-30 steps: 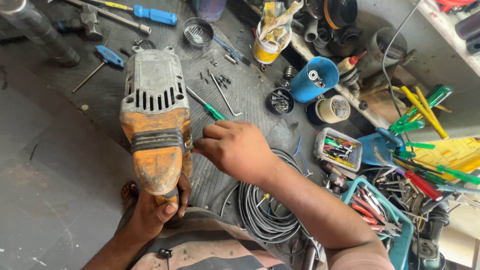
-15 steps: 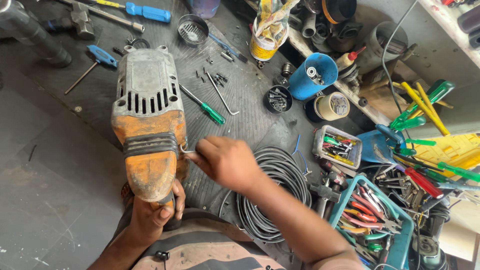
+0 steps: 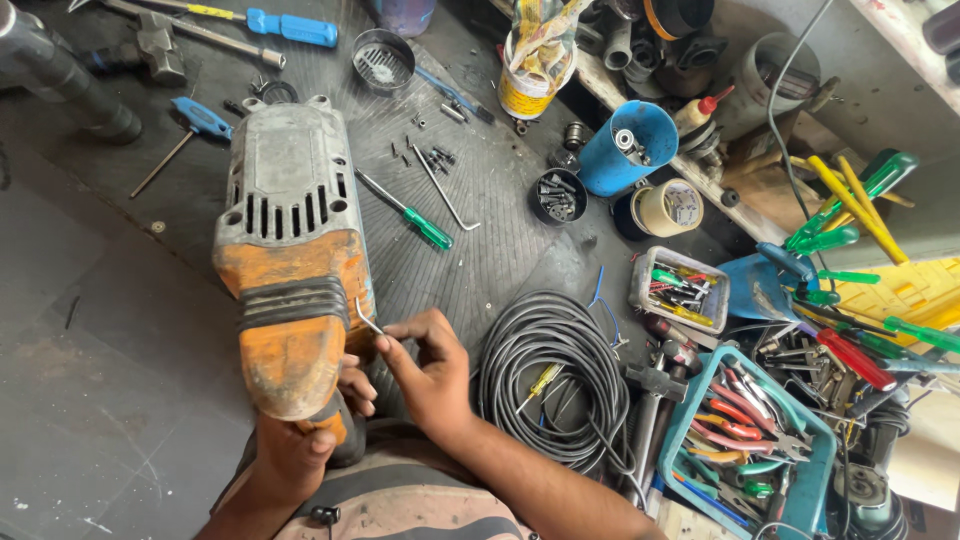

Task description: The person holds an angle grinder on a cluttered workbench and uses an Allen (hex) key to loosen and remove screws from the tool's housing, repositioning the grinder and the key repeatedly to work on different screws.

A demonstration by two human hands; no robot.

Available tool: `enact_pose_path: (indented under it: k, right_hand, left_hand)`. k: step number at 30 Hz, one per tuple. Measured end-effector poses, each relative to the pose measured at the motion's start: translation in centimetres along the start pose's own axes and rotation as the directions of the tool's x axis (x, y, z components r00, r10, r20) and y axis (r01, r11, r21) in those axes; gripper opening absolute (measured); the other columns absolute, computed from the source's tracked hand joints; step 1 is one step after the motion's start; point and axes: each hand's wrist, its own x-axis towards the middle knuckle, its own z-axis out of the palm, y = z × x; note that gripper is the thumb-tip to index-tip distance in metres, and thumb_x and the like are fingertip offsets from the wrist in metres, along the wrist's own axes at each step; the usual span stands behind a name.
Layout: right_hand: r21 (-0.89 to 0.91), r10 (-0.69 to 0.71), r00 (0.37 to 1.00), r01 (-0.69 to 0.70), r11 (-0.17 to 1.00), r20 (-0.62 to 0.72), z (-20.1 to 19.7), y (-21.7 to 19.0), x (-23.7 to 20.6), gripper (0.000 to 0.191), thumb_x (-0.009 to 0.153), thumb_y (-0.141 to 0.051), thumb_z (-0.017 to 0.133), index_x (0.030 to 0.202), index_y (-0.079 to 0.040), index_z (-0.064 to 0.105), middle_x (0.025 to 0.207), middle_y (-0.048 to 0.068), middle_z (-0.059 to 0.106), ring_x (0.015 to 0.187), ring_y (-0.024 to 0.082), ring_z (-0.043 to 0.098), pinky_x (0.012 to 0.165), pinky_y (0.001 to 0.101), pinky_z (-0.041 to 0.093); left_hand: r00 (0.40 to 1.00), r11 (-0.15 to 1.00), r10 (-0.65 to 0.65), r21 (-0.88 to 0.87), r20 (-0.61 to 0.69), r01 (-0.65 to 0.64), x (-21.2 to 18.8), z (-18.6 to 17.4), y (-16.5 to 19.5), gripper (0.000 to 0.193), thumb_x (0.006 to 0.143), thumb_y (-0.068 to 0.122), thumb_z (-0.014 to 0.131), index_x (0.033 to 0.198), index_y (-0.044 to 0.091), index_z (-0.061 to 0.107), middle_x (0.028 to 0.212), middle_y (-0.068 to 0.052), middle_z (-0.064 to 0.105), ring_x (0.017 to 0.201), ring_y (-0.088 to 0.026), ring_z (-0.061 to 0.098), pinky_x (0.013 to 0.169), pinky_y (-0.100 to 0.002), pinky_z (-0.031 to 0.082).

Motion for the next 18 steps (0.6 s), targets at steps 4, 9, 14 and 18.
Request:
enact_pose_path:
  k: [4,9,14,18]
  right_hand:
    - [-0.159,-0.050,0.999,0.051,0.986,0.012,-1.3,-0.1,-0.5,0.012,0.087,0.000,0.081,0.097,0.000,0.075,0.087,0.007,0.068,0.080,0.015,0.063,0.074,0.0266,0.050]
    - [-0.194,-0.091,0.995,0.083,0.977,-0.035,-0.5,0.3,-0.8,0.012,0.086,0.000,0.083,0.095,-0.001,0.075,0.086,0.008,0.069,0.077,0.015,0.066,0.070,0.0270,0.052]
    - [-0.209,-0.084,0.996,0.089,0.974,0.033,1.0,-0.2,-1.0,0.017,0.085,0.001,0.083,0.094,-0.001,0.069,0.087,0.008,0.067,0.079,0.019,0.065,0.072,0.0296,0.052]
    - [-0.249,-0.133,0.978,0.171,0.953,0.161,0.6,-1.0,-0.2,0.018,0.087,0.005,0.078,0.099,-0.002,0.066,0.092,0.010,0.067,0.086,0.023,0.065,0.079,0.0328,0.053]
  left_hand:
    - [0.982,0.890,0.186,0.428,-0.025,-0.158,-0.3,-1.1,1.2,0.073,0.084,0.060,0.080,0.121,-0.001,0.062,0.113,-0.010,0.070,0.099,-0.018,0.068,0.087,-0.031,0.056]
    - [0.959,0.745,0.282,0.635,-0.023,-0.204,-0.9,-2.0,1.0,0.056,0.074,0.050,0.086,0.100,0.004,0.069,0.093,-0.002,0.070,0.080,-0.011,0.070,0.071,-0.027,0.055]
    - [0.995,0.729,0.058,0.685,-0.077,0.011,-1.3,-3.3,0.9,0.056,0.060,0.041,0.093,0.095,0.003,0.072,0.079,-0.003,0.069,0.062,-0.011,0.068,0.055,-0.028,0.054]
    - [0.998,0.909,-0.063,0.414,0.022,0.049,-0.6,-4.5,1.3,0.070,0.073,0.048,0.090,0.115,-0.003,0.067,0.097,-0.010,0.074,0.088,-0.016,0.070,0.075,-0.032,0.059]
